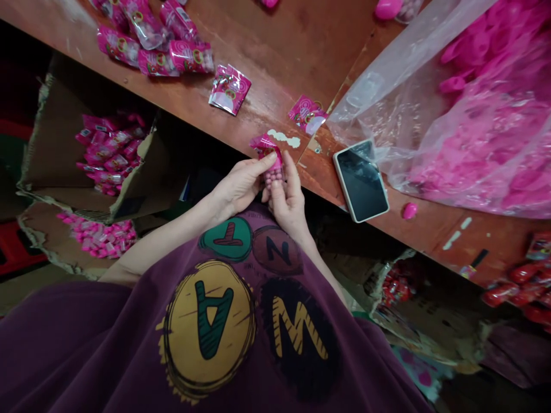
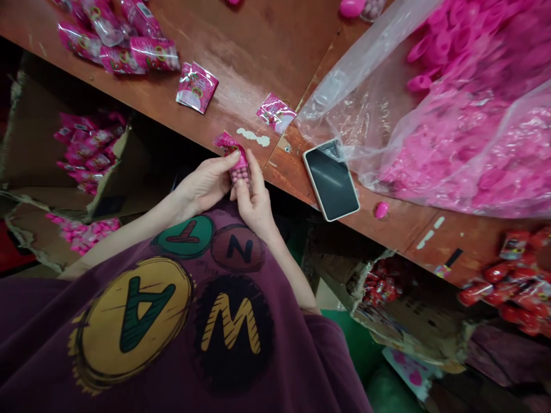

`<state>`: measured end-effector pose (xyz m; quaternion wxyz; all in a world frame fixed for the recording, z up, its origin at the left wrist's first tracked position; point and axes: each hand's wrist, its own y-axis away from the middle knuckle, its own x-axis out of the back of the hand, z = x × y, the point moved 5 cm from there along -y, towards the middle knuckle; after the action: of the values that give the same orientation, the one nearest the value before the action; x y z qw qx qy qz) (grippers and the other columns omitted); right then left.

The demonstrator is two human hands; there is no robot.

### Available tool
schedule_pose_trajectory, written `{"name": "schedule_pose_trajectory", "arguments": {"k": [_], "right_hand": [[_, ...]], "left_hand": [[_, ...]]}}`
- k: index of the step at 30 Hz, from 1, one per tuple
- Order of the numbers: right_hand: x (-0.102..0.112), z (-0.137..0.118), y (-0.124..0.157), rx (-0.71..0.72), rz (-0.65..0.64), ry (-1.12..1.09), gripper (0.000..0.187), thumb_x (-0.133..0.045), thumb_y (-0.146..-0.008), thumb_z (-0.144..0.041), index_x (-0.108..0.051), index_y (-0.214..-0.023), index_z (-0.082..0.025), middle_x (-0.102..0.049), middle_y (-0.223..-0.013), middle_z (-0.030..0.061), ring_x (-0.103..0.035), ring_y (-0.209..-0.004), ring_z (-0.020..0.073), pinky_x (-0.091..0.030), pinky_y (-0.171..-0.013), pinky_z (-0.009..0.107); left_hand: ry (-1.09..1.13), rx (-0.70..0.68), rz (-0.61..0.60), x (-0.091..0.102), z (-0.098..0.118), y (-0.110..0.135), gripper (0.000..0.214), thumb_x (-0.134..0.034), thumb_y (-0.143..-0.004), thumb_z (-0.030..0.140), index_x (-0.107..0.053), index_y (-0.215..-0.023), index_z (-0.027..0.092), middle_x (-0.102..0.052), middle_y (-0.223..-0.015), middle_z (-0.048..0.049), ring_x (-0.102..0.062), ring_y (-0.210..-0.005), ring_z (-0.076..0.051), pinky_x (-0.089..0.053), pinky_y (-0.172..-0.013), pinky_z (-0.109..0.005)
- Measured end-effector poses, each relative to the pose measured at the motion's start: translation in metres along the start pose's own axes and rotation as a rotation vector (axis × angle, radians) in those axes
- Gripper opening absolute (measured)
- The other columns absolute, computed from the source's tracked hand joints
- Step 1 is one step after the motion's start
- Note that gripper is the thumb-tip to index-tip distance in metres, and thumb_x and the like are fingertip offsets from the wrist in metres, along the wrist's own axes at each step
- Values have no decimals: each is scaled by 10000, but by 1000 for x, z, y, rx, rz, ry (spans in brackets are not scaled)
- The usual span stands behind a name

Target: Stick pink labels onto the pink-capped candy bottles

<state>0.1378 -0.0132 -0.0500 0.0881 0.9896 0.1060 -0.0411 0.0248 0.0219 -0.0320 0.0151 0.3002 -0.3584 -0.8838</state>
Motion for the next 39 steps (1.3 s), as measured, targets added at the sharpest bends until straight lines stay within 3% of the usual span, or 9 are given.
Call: {"name": "schedule_pose_trajectory", "arguments": {"k": [2, 4, 10, 14, 20, 25, 27, 34, 39], "right_hand": [[-1, 0, -2, 99, 60, 94, 656, -512, -1075, -582, -354, -1640, -289, -636, -1451, 106, -713, -1212, 234, -587, -1152, 474], [-3, 2, -5, 101, 92, 95, 635, -507, -1072, -588, -370, -1615, -288, -598, -1499, 119, -709, -1195, 231, -598, -1138, 464], [-7, 0, -12, -27, 116, -8, 601, -544, -1045, -632, -389, -1534, -319, -634, -1231, 97, -694, -892, 179, -648, -703, 321], [-7, -3, -12, -72, 63, -72, 580, -576, -1041, -610, -374, -1510, -335, -620, -1098, 49, -594, -660, 108, -519, -503, 238], [-9, -1, -8, -201, -111, -277, 639, -563, -1059, -568, -263, -1596, -393, -533, -764, -79, -256, -411, 56, -253, -350, 188], [-9, -1, -9, 18, 57, -36, 639, -607, -1041, -546, -346, -1599, -376, -632, -1045, 23, -578, -668, 123, -568, -586, 278], [-11, 0, -8, 19, 69, -10, 636, -611, -1042, -532, -354, -1604, -381, -642, -1125, 38, -602, -707, 124, -601, -653, 300], [-8, -7, -2, -191, -28, -292, 656, -632, -1027, -566, -282, -1562, -417, -540, -726, -91, -250, -399, 53, -207, -360, 189], [-1, -9, 1, -231, -31, -214, 573, -628, -1008, -635, -362, -1446, -378, -587, -745, -78, -240, -402, 58, -184, -366, 219]], "left_hand": [[20, 13, 19, -1, -3, 0, 372, -835, -929, 444, -647, -786, 156, -593, -640, 13, -566, -536, -92, -421, -503, -218], [30, 34, 30, -2, -6, 2, 382, -841, -926, 439, -633, -781, 153, -571, -625, 24, -509, -487, -68, -378, -460, -205], [109, 8, 45, -5, -7, 7, 333, -806, -964, 352, -638, -763, 147, -581, -616, 27, -453, -463, -49, -370, -457, -193], [106, 36, 45, -2, -5, 8, 287, -795, -970, 321, -669, -788, 140, -617, -644, 13, -507, -492, -64, -423, -520, -206], [71, 39, 31, -1, -1, 8, 276, -788, -974, 353, -709, -843, 123, -717, -735, -45, -655, -641, -117, -524, -664, -233], [39, 20, 107, -3, -6, 10, 300, -809, -959, 303, -660, -757, 138, -630, -636, 17, -502, -487, -49, -395, -507, -195], [34, 21, 145, -3, -7, 12, 288, -781, -978, 261, -653, -751, 137, -620, -628, 24, -474, -475, -36, -354, -483, -187], [-25, 31, 15, -7, -2, 18, 313, -876, -886, 336, -649, -804, 137, -658, -660, 7, -556, -522, -70, -469, -562, -208], [-109, -290, 191, 13, 22, 17, 374, -917, -782, 164, -668, -1057, 208, -734, -930, 11, -705, -817, -102, -533, -778, -199]]}}
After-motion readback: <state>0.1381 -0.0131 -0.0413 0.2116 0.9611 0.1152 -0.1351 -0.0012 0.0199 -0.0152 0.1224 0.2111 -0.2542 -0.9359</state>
